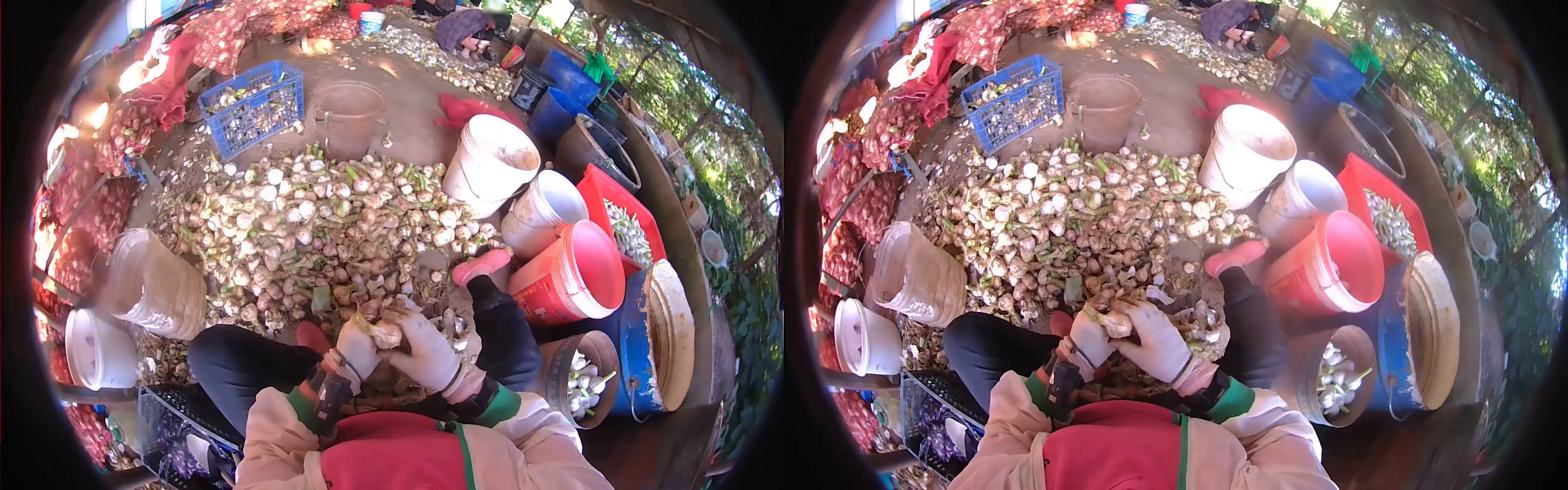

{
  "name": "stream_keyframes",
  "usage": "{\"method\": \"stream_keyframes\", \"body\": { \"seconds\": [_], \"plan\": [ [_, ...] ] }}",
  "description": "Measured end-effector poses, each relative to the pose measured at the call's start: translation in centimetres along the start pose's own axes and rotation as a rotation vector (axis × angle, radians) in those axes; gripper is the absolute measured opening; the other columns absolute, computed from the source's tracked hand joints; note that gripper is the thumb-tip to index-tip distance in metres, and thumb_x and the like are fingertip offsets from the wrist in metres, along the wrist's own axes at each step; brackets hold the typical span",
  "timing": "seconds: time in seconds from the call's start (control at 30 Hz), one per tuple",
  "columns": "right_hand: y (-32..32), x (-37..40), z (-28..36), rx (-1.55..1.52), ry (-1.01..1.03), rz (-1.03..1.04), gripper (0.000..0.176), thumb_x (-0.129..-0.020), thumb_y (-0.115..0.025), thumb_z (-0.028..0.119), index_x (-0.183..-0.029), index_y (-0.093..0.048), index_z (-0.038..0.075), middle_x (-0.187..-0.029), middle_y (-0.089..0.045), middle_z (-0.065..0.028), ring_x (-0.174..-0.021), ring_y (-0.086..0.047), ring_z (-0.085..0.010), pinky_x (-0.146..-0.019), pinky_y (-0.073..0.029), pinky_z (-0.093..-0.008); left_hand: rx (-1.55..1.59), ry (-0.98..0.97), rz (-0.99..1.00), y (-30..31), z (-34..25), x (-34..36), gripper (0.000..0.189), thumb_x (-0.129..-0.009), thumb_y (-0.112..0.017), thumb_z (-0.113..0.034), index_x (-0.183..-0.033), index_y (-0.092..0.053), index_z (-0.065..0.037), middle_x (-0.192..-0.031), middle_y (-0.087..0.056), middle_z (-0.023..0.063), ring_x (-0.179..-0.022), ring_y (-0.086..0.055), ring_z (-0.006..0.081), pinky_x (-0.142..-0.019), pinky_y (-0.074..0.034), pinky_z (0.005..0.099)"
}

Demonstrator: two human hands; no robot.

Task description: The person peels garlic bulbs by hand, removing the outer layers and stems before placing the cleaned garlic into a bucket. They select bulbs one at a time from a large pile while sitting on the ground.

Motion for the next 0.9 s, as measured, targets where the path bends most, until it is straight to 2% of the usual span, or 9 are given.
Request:
{"method": "stream_keyframes", "body": {
  "seconds": [0.1,0.13,0.27,0.43,0.5,0.57,0.63,0.7,0.9],
  "plan": [
    [1.1,-0.5,-2.0,0.119,-0.173,-0.166,0.051,-0.077,-0.073,0.019,-0.121,-0.052,0.005,-0.113,-0.054,-0.0179,-0.108,-0.052,-0.0376,-0.093,-0.043,-0.0445,-0.302,-0.102,-0.133,-0.4,-3.9,1.8,0.03,-0.093,-0.048,-0.023,-0.114,-0.055,-0.004,-0.099,-0.064,0.0099,-0.077,-0.063,0.0171,-0.064,-0.051,0.0299],
    [1.0,-1.2,-1.5,0.31,-0.108,-0.168,0.048,-0.076,-0.071,0.017,-0.119,-0.054,0.006,-0.114,-0.053,-0.017,-0.105,-0.054,-0.0357,-0.092,-0.043,-0.0455,-0.388,-0.159,0.015,-0.1,-4.4,1.8,0.022,-0.091,-0.047,-0.018,-0.104,-0.057,-0.004,-0.082,-0.061,0.0057,-0.059,-0.055,0.0123,-0.052,-0.044,0.0245],
    [-2.9,-2.7,2.3,0.56,0.181,-0.11,0.037,-0.073,-0.071,0.016,-0.107,-0.059,0.008,-0.11,-0.054,-0.0143,-0.094,-0.055,-0.0329,-0.08,-0.045,-0.0428,-0.366,-0.155,-0.154,0.4,-5.6,3.4,0.015,-0.089,-0.049,-0.011,-0.077,-0.056,-0.004,-0.06,-0.05,0.0001,-0.043,-0.043,0.009,-0.039,-0.03,0.023],
    [-2.9,-4.0,1.9,0.211,0.025,-0.062,0.031,-0.08,-0.065,0.014,-0.109,-0.058,0.007,-0.104,-0.059,-0.0126,-0.09,-0.059,-0.0311,-0.079,-0.048,-0.0381,-0.175,-0.162,-0.241,2.8,-6.0,4.4,0.008,-0.088,-0.054,-0.004,-0.094,-0.058,0.0,-0.084,-0.064,0.0053,-0.069,-0.059,0.0116,-0.062,-0.049,0.0245],
    [-7.5,-1.9,-4.9,-1.367,-0.781,0.055,0.028,-0.085,-0.059,0.018,-0.11,-0.06,0.006,-0.094,-0.062,-0.0127,-0.093,-0.059,-0.0327,-0.08,-0.047,-0.0403,-0.273,-0.272,-0.184,1.1,-6.0,4.7,0.014,-0.088,-0.055,-0.001,-0.101,-0.06,0.001,-0.096,-0.065,0.0059,-0.085,-0.062,0.0129,-0.074,-0.051,0.0261],
    [-7.5,-0.6,-10.8,-0.541,-0.556,0.07,0.028,-0.099,-0.046,0.023,-0.116,-0.06,0.005,-0.104,-0.066,-0.01,-0.094,-0.063,-0.0203,-0.076,-0.05,-0.0317,-0.569,-0.116,0.001,-1.6,-2.9,4.6,0.018,-0.087,-0.054,0.002,-0.102,-0.063,0.0,-0.094,-0.065,0.0031,-0.082,-0.061,0.0109,-0.073,-0.05,0.0241],
    [-7.4,1.2,-12.6,-0.47,-0.49,-0.121,0.031,-0.102,-0.043,0.022,-0.123,-0.057,0.004,-0.111,-0.065,-0.0093,-0.098,-0.061,-0.0131,-0.076,-0.05,-0.0274,-0.626,-0.203,-0.109,-0.8,-4.5,3.3,0.018,-0.088,-0.053,0.001,-0.103,-0.063,0.0,-0.091,-0.065,0.0019,-0.078,-0.06,0.0095,-0.07,-0.049,0.024],
    [-4.2,-0.6,-5.2,-0.767,-0.55,-0.088,0.051,-0.091,-0.063,0.014,-0.137,-0.045,0.003,-0.11,-0.062,-0.0068,-0.099,-0.058,-0.0113,-0.08,-0.049,-0.025,-0.506,-0.132,-0.132,1.0,-5.4,2.1,0.017,-0.09,-0.053,-0.001,-0.103,-0.063,0.0,-0.089,-0.064,0.0019,-0.077,-0.059,0.0097,-0.069,-0.049,0.0244],
    [-3.7,1.3,-10.0,-0.756,-0.575,-0.205,0.022,-0.093,-0.056,0.013,-0.113,-0.053,0.004,-0.092,-0.063,-0.0039,-0.08,-0.061,-0.0108,-0.072,-0.05,-0.0258,-0.919,-0.061,0.114,-0.5,0.5,1.2,0.012,-0.09,-0.055,-0.006,-0.097,-0.064,-0.003,-0.087,-0.066,0.0042,-0.077,-0.061,0.0136,-0.071,-0.05,0.0275]
  ]
}}
Point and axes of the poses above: each hand's wrist, its own x-axis away from the middle knuckle, its own y-axis out of the back of the hand, z = x × y, the point moved 9 cm from there along -x, towards the middle knuckle
